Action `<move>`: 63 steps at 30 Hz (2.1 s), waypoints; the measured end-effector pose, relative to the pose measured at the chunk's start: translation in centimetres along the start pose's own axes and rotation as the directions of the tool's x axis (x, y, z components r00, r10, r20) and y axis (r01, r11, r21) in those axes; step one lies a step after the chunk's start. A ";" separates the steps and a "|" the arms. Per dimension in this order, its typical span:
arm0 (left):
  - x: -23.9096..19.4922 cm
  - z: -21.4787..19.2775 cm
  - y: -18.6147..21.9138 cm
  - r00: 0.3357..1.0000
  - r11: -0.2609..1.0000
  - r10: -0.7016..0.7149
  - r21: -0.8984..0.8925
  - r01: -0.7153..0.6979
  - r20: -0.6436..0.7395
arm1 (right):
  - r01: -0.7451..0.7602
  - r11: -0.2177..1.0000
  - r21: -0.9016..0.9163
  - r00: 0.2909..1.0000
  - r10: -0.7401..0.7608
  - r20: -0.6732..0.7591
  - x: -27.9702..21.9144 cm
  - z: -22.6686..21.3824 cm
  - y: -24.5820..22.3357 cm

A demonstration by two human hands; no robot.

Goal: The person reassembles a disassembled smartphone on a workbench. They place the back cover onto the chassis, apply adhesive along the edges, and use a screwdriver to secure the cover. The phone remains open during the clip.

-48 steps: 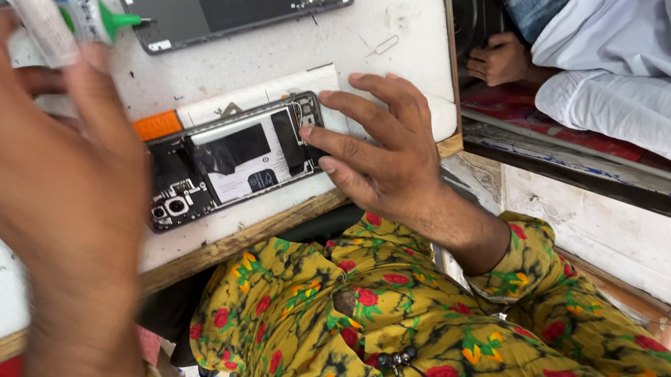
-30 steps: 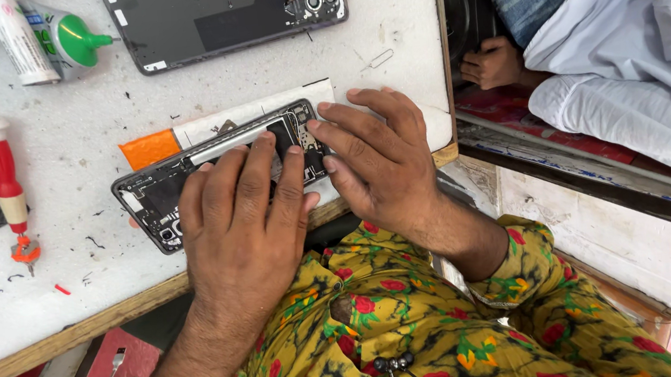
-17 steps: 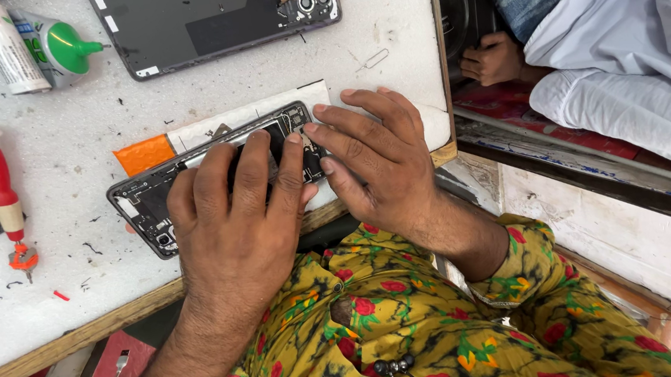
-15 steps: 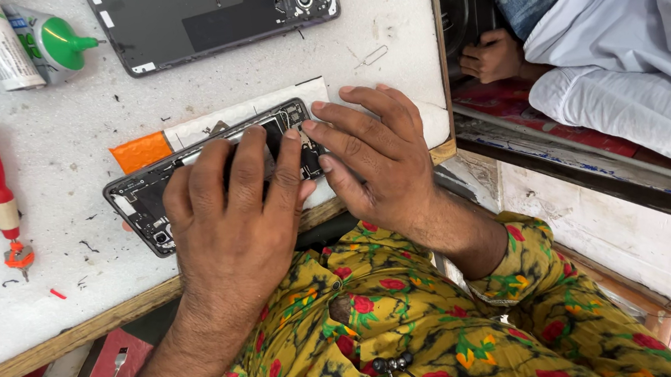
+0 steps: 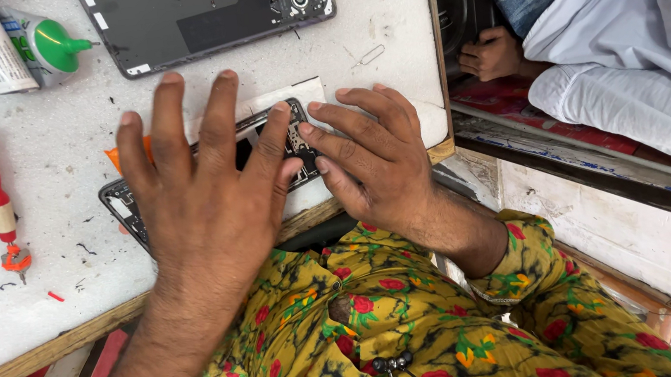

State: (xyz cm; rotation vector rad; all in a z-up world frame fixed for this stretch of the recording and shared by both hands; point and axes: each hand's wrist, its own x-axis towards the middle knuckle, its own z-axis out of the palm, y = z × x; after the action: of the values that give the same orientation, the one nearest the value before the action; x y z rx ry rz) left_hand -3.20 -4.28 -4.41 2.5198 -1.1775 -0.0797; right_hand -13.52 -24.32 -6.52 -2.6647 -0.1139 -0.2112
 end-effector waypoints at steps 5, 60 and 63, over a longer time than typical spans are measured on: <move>0.3 -0.3 -0.5 0.999 0.999 -0.002 -0.046 0.003 0.042 | 0.016 0.999 -0.032 0.999 -0.015 0.033 0.1 -0.3 -0.3; -1.8 -1.8 1.8 0.990 0.972 0.115 -0.196 -0.128 -0.076 | -0.028 0.999 0.019 0.974 0.023 0.225 5.0 -4.1 -1.1; -1.9 -0.9 2.2 0.992 0.986 0.118 -0.112 -0.122 -0.042 | -0.021 0.999 0.032 0.975 0.013 0.223 5.0 -4.0 -0.8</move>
State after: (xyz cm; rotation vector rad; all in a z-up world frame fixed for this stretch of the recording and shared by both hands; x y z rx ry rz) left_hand -5.85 -3.92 -2.99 2.3373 -1.2710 -0.0695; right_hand -9.25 -25.17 -1.77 -2.6457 -0.1645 0.0951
